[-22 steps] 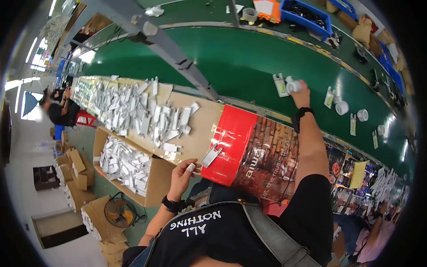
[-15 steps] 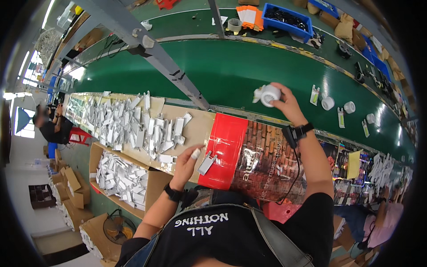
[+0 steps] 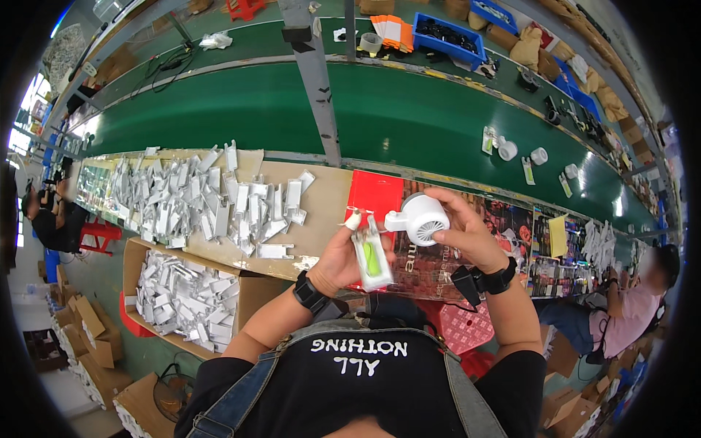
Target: Assemble components of small electronic fans in a factory setting.
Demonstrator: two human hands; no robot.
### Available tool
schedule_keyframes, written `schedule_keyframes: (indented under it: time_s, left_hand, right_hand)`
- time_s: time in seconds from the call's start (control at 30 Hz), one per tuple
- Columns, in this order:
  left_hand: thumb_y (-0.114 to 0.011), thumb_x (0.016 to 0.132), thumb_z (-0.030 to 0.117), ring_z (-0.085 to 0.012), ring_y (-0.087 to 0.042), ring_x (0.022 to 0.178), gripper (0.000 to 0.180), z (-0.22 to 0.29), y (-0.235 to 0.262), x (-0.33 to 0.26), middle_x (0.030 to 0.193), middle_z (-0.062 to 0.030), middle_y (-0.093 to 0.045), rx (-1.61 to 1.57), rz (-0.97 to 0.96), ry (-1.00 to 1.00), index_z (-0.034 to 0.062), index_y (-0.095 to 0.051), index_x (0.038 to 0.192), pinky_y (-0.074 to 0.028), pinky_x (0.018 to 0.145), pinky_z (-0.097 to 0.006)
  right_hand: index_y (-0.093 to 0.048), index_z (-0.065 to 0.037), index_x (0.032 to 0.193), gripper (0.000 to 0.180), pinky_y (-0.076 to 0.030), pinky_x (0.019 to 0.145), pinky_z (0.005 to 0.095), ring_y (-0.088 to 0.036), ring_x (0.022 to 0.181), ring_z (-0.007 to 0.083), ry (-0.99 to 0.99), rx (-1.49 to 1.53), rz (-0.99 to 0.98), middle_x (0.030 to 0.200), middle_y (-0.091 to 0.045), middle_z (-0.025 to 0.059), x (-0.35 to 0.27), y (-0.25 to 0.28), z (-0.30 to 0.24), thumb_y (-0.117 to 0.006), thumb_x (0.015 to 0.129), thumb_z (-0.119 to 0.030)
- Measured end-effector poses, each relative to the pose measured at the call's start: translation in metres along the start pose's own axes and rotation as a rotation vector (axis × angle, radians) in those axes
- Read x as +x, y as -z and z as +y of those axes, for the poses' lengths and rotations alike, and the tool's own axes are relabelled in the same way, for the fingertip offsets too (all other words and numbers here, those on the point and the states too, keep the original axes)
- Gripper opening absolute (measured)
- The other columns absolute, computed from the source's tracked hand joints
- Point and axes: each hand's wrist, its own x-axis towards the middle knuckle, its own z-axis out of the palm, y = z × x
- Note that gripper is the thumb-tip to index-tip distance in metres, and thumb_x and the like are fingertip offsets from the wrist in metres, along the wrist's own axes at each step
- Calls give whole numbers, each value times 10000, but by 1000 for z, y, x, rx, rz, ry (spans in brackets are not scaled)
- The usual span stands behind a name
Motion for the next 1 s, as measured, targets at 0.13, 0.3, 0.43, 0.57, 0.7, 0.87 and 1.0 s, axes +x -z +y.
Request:
schedule_keyframes:
  time_s: [0.13,0.3,0.43,0.57,0.7,0.87,1.0]
  left_hand:
    - [-393,924,311,-272,-637,770,393,7,-13,-12,968,-168,-593,146,311,-116,21,-454,1182,-539,681,-391]
    - [-372,925,211,-235,-644,669,286,19,-28,-30,900,-180,-616,735,420,158,1,-485,1083,-542,532,-303]
    - [-370,898,147,-201,-643,652,253,11,-34,-36,839,-151,-629,718,281,305,-20,-494,1043,-529,493,-263]
    - [-426,863,110,-158,-602,566,198,6,-40,-43,764,-122,-626,795,465,280,-13,-513,992,-495,468,-249]
    - [-449,857,121,-138,-587,549,197,-2,-41,-49,728,-103,-615,939,461,263,-17,-517,979,-481,476,-244]
    - [-536,807,95,-123,-578,545,203,-3,-44,-52,690,-87,-601,1057,445,270,-23,-518,970,-472,493,-240]
    - [-554,773,68,-123,-577,541,199,-1,-49,-52,685,-87,-603,1174,463,231,-32,-528,943,-474,501,-242]
  right_hand:
    - [-392,-68,1302,685,-377,974,410,-463,1161,228,72,-211,92,1244,-460,101,-20,-23,7,-678,683,-5]
    - [-528,-196,1173,524,-351,1011,455,-478,1109,220,814,-1685,-178,1120,-539,5,-30,-20,-9,-679,680,-102]
    - [-538,-242,1143,458,-311,1031,486,-433,1142,180,986,-1756,-110,1127,-538,-61,-27,0,7,-663,714,-143]
    - [-543,-241,1125,438,-294,1046,483,-435,1149,176,1053,-1712,-111,1130,-537,-68,-24,2,15,-665,716,-147]
    - [-542,-240,1128,435,-271,1059,485,-449,1147,175,1028,-1692,-159,1120,-547,-66,-19,1,16,-664,721,-148]
    - [-541,-228,1131,431,-264,1059,493,-476,1122,175,983,-1642,-188,1104,-563,-57,-15,0,19,-654,725,-140]
    - [-534,-200,1150,450,-274,1056,486,-487,1131,193,939,-1606,-256,1114,-564,-38,-11,-1,12,-654,725,-114]
